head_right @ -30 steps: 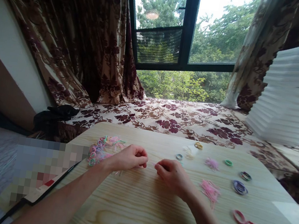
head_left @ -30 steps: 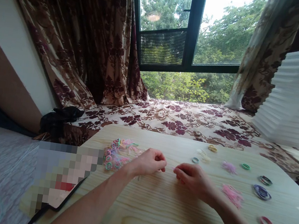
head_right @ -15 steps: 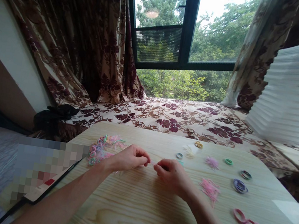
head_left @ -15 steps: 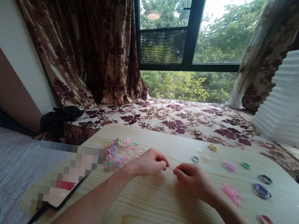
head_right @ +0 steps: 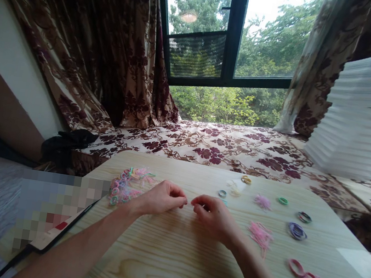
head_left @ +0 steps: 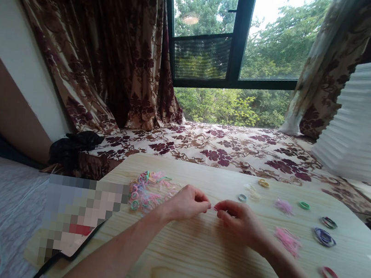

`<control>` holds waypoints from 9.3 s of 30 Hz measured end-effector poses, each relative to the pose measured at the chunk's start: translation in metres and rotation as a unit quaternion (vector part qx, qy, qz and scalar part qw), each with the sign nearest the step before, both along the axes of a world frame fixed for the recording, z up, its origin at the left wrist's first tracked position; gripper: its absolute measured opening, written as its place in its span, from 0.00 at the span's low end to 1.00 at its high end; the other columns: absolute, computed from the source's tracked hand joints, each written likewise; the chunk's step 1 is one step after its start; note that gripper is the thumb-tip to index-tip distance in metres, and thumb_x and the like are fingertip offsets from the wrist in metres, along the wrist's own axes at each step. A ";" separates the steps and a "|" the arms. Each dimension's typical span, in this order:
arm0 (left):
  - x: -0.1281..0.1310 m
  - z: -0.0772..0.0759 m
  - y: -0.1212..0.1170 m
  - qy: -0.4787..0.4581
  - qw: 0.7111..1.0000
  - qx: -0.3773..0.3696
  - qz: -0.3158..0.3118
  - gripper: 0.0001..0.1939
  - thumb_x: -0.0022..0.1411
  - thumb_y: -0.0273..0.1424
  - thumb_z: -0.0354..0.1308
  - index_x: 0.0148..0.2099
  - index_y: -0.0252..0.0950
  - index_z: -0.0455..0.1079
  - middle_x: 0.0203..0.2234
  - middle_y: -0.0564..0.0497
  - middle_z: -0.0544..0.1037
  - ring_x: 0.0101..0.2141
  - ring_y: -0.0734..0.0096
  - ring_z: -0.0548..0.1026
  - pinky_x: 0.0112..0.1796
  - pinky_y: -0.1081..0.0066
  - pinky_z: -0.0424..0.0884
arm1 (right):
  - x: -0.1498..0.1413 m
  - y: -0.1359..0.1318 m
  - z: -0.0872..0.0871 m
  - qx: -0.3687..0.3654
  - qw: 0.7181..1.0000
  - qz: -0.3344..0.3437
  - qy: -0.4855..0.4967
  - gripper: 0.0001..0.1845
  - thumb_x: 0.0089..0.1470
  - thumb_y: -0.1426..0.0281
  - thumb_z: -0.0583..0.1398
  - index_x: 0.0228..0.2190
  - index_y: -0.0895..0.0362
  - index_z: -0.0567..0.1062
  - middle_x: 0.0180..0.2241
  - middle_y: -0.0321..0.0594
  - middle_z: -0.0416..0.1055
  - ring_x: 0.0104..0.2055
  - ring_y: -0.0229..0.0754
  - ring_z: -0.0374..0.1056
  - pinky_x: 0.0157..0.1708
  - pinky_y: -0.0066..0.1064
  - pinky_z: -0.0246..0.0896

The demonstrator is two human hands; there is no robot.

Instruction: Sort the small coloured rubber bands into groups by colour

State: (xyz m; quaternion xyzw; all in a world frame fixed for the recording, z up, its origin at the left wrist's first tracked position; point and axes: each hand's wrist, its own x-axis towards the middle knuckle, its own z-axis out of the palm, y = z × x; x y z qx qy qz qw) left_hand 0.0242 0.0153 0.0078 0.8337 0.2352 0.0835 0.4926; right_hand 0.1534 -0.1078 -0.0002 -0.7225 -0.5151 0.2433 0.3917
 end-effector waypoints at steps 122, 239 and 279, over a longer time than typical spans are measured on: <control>0.003 -0.013 0.005 0.010 1.000 -0.013 0.018 0.16 0.50 0.38 0.52 0.27 0.29 0.73 0.15 0.55 0.64 0.18 0.79 0.56 0.20 0.76 0.49 | 0.119 -0.071 0.019 -0.209 0.874 -0.310 -0.311 0.16 0.49 0.62 0.53 0.31 0.52 0.79 0.32 0.45 0.77 0.35 0.51 0.71 0.25 0.32 0.56; 0.003 -0.007 -0.003 -0.018 0.998 -0.058 0.004 0.12 0.48 0.30 0.55 0.33 0.30 0.74 0.25 0.49 0.76 0.24 0.76 0.66 0.25 0.76 0.58 | 0.043 -0.029 0.032 -0.019 0.999 -0.030 0.016 0.16 0.48 0.59 0.56 0.25 0.59 0.76 0.19 0.35 0.68 0.23 0.34 0.62 0.24 0.25 0.55; -0.002 0.007 -0.011 0.010 0.998 -0.040 -0.043 0.16 0.52 0.38 0.52 0.29 0.29 0.72 0.18 0.55 0.68 0.21 0.79 0.61 0.22 0.77 0.54 | 0.015 -0.007 0.001 -0.030 0.993 0.044 0.104 0.13 0.43 0.62 0.60 0.25 0.60 0.76 0.20 0.34 0.67 0.23 0.32 0.58 0.23 0.25 0.51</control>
